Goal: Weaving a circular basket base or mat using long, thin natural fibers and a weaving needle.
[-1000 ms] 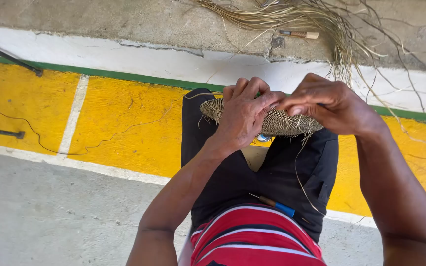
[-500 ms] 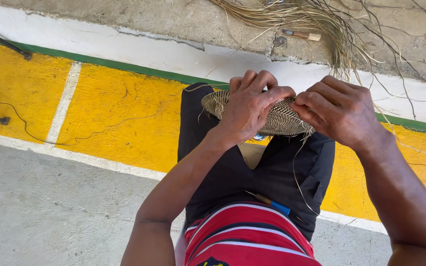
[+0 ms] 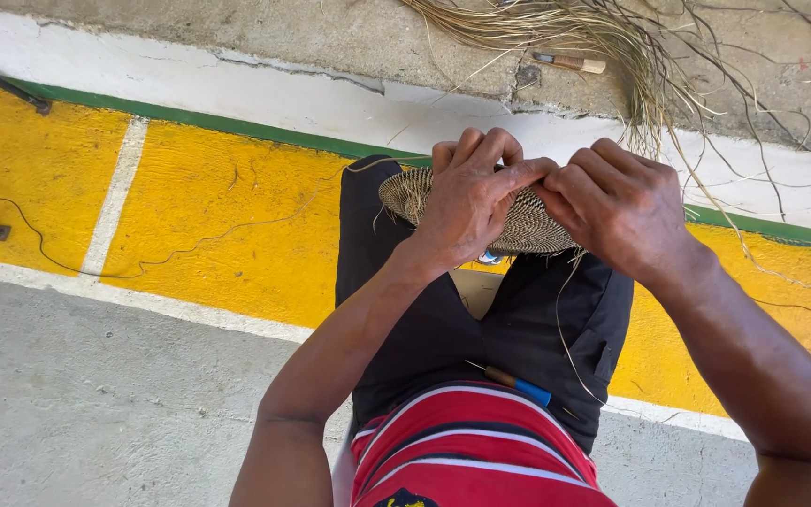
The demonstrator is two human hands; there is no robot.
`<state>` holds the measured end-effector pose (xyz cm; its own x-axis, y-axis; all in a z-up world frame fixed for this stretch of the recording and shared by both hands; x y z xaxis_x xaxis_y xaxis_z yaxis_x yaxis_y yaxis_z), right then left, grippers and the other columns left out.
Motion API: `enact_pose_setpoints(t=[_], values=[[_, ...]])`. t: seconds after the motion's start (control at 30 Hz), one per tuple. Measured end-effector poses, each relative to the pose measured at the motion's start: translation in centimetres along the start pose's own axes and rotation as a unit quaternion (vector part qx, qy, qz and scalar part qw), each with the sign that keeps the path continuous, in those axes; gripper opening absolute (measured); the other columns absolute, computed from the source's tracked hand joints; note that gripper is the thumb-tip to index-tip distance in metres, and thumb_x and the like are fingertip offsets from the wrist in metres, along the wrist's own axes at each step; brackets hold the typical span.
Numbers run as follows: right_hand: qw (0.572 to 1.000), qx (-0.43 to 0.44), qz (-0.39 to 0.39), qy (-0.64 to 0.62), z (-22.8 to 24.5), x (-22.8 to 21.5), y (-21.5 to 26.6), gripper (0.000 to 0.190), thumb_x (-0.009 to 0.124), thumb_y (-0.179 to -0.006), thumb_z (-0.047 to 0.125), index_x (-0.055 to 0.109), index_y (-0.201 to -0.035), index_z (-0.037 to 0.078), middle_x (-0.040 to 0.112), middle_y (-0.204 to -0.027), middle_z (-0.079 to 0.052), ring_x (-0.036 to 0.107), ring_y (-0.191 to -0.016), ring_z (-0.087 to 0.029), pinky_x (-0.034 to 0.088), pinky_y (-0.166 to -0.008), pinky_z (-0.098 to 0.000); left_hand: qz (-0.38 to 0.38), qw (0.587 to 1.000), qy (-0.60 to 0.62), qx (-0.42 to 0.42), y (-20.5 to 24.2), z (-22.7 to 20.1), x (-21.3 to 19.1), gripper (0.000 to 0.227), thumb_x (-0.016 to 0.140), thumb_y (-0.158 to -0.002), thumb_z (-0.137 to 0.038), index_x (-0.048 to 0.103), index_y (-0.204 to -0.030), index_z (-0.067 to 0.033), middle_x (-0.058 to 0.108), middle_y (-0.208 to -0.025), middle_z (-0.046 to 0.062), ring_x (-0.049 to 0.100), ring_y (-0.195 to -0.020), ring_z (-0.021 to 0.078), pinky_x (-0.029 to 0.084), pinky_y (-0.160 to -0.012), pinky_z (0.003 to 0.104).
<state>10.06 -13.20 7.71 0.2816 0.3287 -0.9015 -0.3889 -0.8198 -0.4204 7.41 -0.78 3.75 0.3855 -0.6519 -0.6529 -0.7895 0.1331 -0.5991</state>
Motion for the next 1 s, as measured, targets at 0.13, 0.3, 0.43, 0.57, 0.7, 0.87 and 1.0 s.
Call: enact_pose_setpoints(t=[0.13, 0.3, 0.43, 0.57, 0.7, 0.87, 1.0], values=[[0.982, 0.000, 0.002, -0.190, -1.9, -0.6, 0.0, 0.027, 0.080, -0.088, 0.029, 0.072, -0.099, 0.006, 0.071, -0.086, -0.005, 0.068, -0.077, -0.016, 0.059, -0.066, -0.0319, -0.027, 1.000, 0.008, 0.009, 0.3, 0.6, 0.8, 0.033, 0.069, -0.097, -0.013, 0.068, -0.128, -0.0252, 0.055, -0.102, -0.006, 0.050, -0.099, 0.0157, 0.035, -0.094, 0.037], [0.953, 0.038, 0.063, -0.294, -4.5, -0.7, -0.7, 0.018, 0.070, -0.100, 0.017, 0.071, -0.114, 0.006, 0.072, -0.100, -0.007, 0.071, -0.088, -0.021, 0.058, -0.078, -0.0367, -0.041, 0.998, 0.042, -0.004, 0.7, -0.8, -1.2, 0.013, 0.070, -0.101, -0.023, 0.065, -0.112, -0.0186, 0.058, -0.102, -0.003, 0.054, -0.100, 0.0183, 0.037, -0.094, 0.038], [0.925, -0.030, 0.159, -0.342, -2.6, 0.5, -2.5, 0.024, 0.071, -0.090, 0.018, 0.074, -0.112, 0.009, 0.074, -0.098, -0.007, 0.072, -0.084, -0.020, 0.061, -0.072, -0.0348, -0.043, 0.998, 0.037, -0.014, 1.8, -1.5, -1.5, 0.015, 0.069, -0.100, -0.024, 0.066, -0.114, -0.0194, 0.058, -0.103, -0.004, 0.054, -0.101, 0.0179, 0.037, -0.094, 0.038], [0.918, -0.013, 0.215, -0.332, -2.2, 1.9, -2.9, 0.019, 0.075, -0.085, 0.018, 0.077, -0.102, 0.010, 0.074, -0.088, -0.005, 0.073, -0.074, -0.017, 0.061, -0.066, -0.0335, -0.048, 0.997, 0.050, -0.018, 2.2, -1.6, -1.8, 0.014, 0.070, -0.099, -0.025, 0.066, -0.111, -0.0184, 0.058, -0.103, -0.005, 0.053, -0.101, 0.0177, 0.036, -0.096, 0.038], [0.933, -0.008, 0.097, -0.346, -5.1, 3.6, -1.7, 0.010, 0.066, -0.098, 0.010, 0.075, -0.100, 0.008, 0.074, -0.090, -0.005, 0.073, -0.079, -0.016, 0.063, -0.070, -0.0301, -0.044, 0.998, 0.033, -0.026, 1.8, -1.3, -1.7, 0.009, 0.071, -0.098, -0.023, 0.067, -0.106, -0.0203, 0.058, -0.099, -0.006, 0.053, -0.100, 0.0175, 0.033, -0.095, 0.037], [0.900, 0.098, 0.051, -0.423, -7.5, 4.2, -0.3, 0.015, 0.065, -0.102, 0.012, 0.072, -0.112, 0.003, 0.072, -0.095, -0.007, 0.071, -0.079, -0.015, 0.062, -0.072, -0.0300, -0.043, 0.998, 0.034, -0.018, 0.8, -1.1, -1.7, 0.011, 0.071, -0.098, -0.022, 0.067, -0.108, -0.0208, 0.057, -0.099, -0.007, 0.052, -0.099, 0.0157, 0.034, -0.095, 0.037], [0.924, 0.017, 0.027, -0.381, -4.0, 2.6, -0.7, 0.008, 0.068, -0.098, 0.009, 0.071, -0.097, 0.001, 0.069, -0.084, -0.007, 0.067, -0.074, -0.015, 0.056, -0.063, -0.0299, -0.021, 0.998, 0.052, -0.008, 0.3, -0.8, -1.5, 0.018, 0.069, -0.100, -0.013, 0.065, -0.115, -0.0201, 0.056, -0.102, -0.006, 0.052, -0.101, 0.0167, 0.035, -0.095, 0.036]])
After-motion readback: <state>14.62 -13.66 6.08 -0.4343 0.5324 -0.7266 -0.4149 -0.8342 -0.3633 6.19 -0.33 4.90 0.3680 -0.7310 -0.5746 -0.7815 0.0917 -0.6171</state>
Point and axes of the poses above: each hand's wrist, its own y-axis away from the middle knuckle, its own x-axis out of the palm, z = x × y, the point moved 8 cm from there along -y, towards the middle knuckle
